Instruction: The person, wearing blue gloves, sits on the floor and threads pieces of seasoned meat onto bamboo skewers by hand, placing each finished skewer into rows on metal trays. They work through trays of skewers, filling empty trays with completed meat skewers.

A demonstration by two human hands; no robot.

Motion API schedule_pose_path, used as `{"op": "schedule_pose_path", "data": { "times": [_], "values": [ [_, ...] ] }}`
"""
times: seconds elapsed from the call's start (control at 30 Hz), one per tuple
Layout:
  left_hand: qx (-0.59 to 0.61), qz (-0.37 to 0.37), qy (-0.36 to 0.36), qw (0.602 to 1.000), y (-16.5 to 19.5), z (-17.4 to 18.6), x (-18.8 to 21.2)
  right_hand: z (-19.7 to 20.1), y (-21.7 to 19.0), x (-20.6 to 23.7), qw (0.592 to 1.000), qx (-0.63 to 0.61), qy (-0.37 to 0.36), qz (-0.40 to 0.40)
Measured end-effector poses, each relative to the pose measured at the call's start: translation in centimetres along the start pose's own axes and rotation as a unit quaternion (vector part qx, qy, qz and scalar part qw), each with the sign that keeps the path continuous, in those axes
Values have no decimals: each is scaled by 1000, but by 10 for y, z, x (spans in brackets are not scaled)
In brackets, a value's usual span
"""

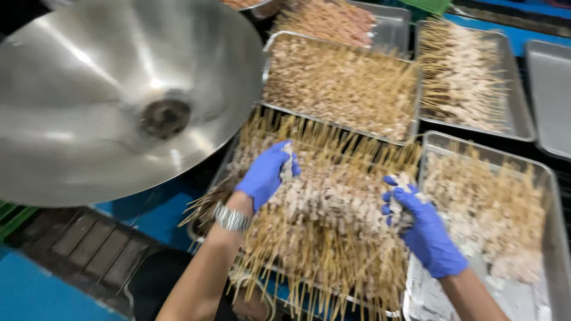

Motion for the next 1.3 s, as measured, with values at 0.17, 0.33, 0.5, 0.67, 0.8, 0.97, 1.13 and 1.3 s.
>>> {"op": "schedule_pose_path", "data": {
  "times": [0.17, 0.33, 0.5, 0.67, 0.8, 0.97, 1.13, 1.3],
  "values": [
    [-439, 239, 80, 862, -3, 36, -4, -32, 12, -32, 982, 146, -11, -119],
    [-689, 254, 108, 670, -54, 55, -32, -82, 99, -119, 964, 193, -99, -154],
    [-755, 227, 140, 600, -70, 71, -26, -57, 149, -187, 845, 519, -31, -130],
    [-729, 265, 53, 628, -74, 71, -16, -19, 138, -175, 889, 442, 62, -107],
    [-683, 242, 65, 686, -70, 63, -11, -30, 131, -161, 843, 524, 7, -122],
    [-699, 244, 4, 672, -75, 69, -14, -56, 126, -156, 741, 671, -24, 8],
    [-701, 160, -19, 695, -84, 54, -16, -52, 111, -138, 783, 622, -11, -20],
    [-688, 176, 25, 703, -97, 61, -10, -51, 71, -92, 830, 553, -68, -35]
  ]
}}
Point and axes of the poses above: each hand's wrist, its own x-axis away from the middle knuckle, its own z-axis out of the back of the hand, y = z × x, the point moved 7 cm from there along -x, towards the middle knuckle, and after that the axes turned 14 degrees about -y, right-handed, at the moved point
